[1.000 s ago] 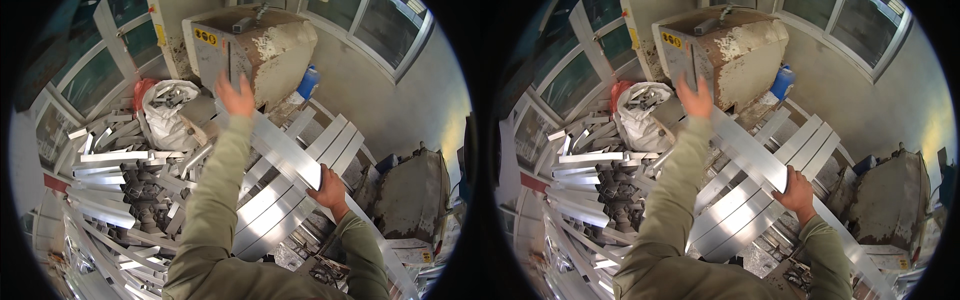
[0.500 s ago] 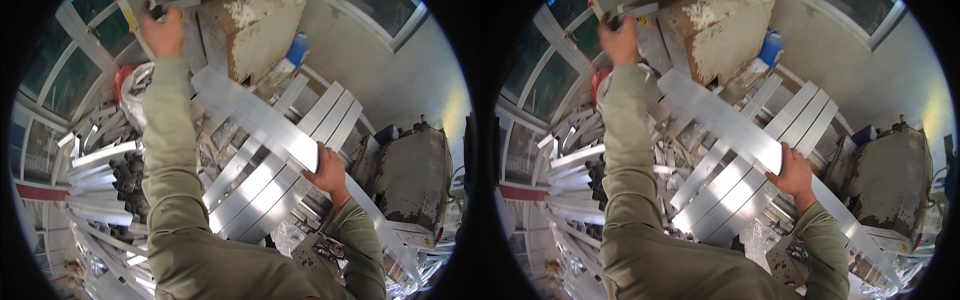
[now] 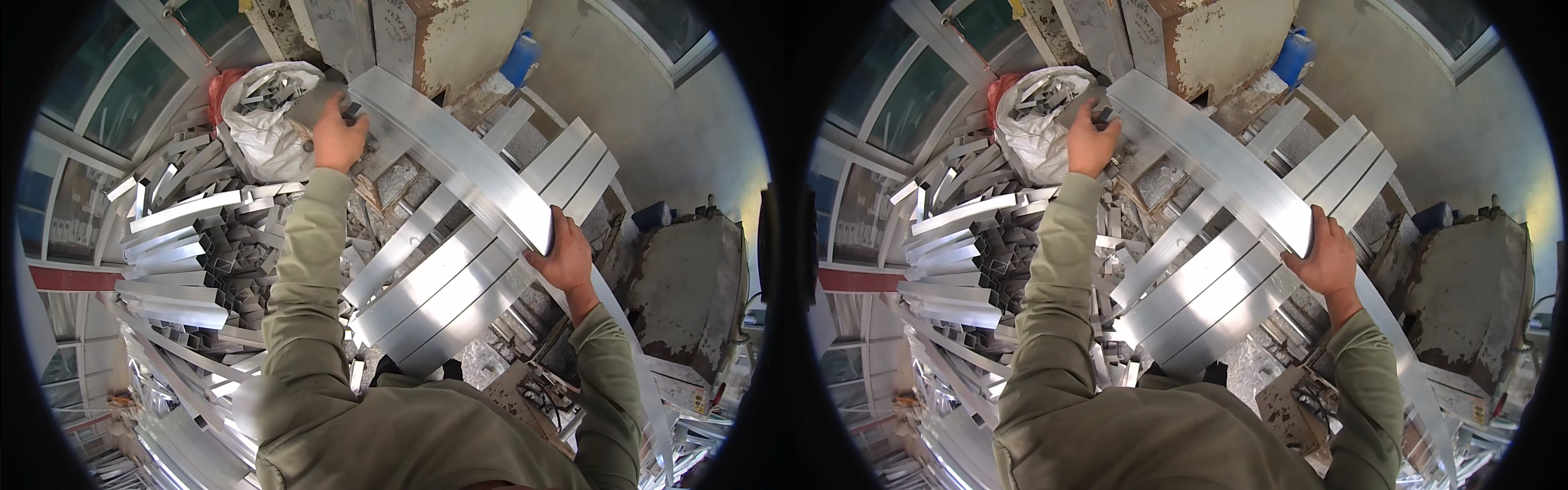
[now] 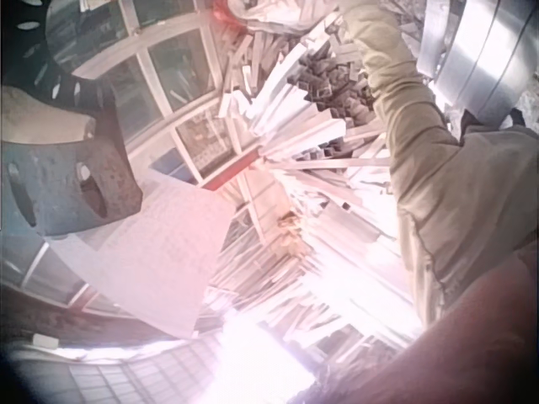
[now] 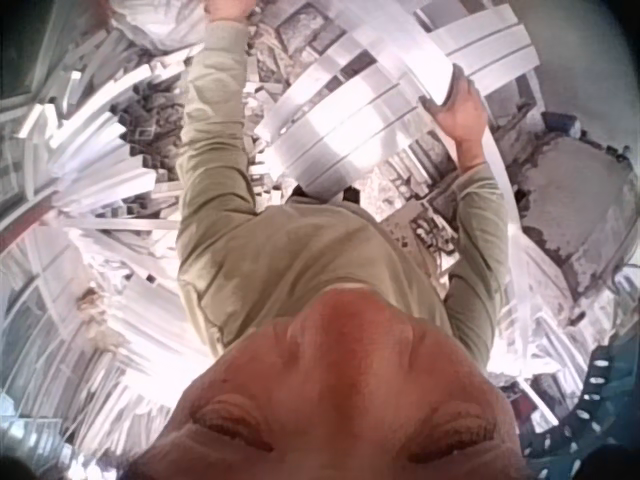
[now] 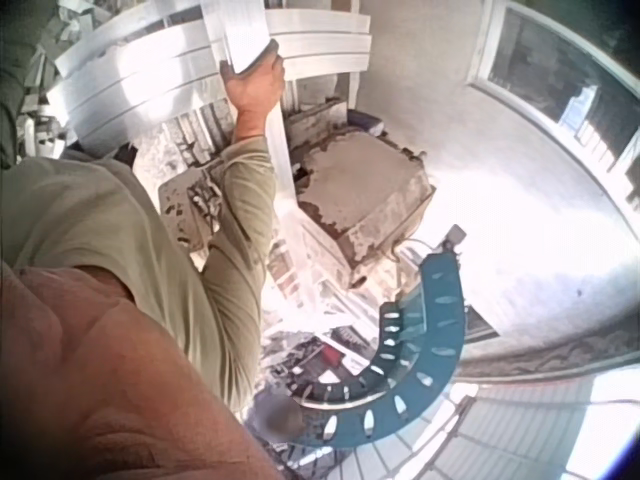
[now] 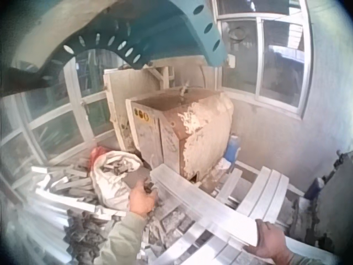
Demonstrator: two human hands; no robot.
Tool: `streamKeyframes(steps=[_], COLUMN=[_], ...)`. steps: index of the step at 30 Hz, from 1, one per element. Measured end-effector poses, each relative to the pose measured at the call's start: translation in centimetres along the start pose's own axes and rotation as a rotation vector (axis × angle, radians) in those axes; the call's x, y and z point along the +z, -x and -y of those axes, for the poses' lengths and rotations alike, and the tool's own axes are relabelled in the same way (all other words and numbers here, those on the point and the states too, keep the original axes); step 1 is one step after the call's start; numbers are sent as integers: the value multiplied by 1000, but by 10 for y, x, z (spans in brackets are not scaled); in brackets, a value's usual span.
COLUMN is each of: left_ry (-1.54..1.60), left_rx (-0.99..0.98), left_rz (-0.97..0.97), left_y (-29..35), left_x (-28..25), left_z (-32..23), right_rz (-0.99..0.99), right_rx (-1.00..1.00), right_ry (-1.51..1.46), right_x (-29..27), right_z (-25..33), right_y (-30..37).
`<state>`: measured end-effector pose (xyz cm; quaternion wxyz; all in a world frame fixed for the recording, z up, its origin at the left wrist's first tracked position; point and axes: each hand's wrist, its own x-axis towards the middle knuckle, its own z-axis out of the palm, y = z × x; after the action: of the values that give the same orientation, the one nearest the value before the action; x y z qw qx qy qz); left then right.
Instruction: The person repeatedly loads long silver metal profiles into a cutting machine, measures them with a tape measure, operates the machine to cut, and stacks the cut pieces. The process is repeated multiple times in a cluttered workshop.
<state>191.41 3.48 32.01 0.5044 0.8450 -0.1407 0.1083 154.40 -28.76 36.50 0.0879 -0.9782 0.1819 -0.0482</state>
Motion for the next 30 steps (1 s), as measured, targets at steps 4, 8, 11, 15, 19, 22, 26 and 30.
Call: streamKeyframes(steps=[4, 8, 11, 15, 19, 22, 26, 30], left_ry=[-79, -138, -158, -211, -187, -186, -128, -244], left_rx=[68, 123, 68, 118, 76, 59, 49, 56], left_rz=[-36, 5, 42, -18, 35, 16, -5, 29], left_y=[-3, -5, -1, 2, 4, 0, 4, 4], left_x=[12, 19, 24, 31, 40, 35, 32, 40], left_z=[-9, -9, -4, 5, -2, 1, -1, -5], right_rz=[-3, 35, 15, 19, 27, 25, 33, -12], right_rx=[10, 55, 26, 14, 27, 9, 15, -1], right_ry=[2, -21, -5, -24, -30, -43, -61, -48], right_x=[0, -5, -3, -3, -4, -7, -13, -5], right_z=[1, 6, 3, 0, -2, 0, 3, -10], right_y=[1, 2, 2, 2, 4, 3, 5, 10])
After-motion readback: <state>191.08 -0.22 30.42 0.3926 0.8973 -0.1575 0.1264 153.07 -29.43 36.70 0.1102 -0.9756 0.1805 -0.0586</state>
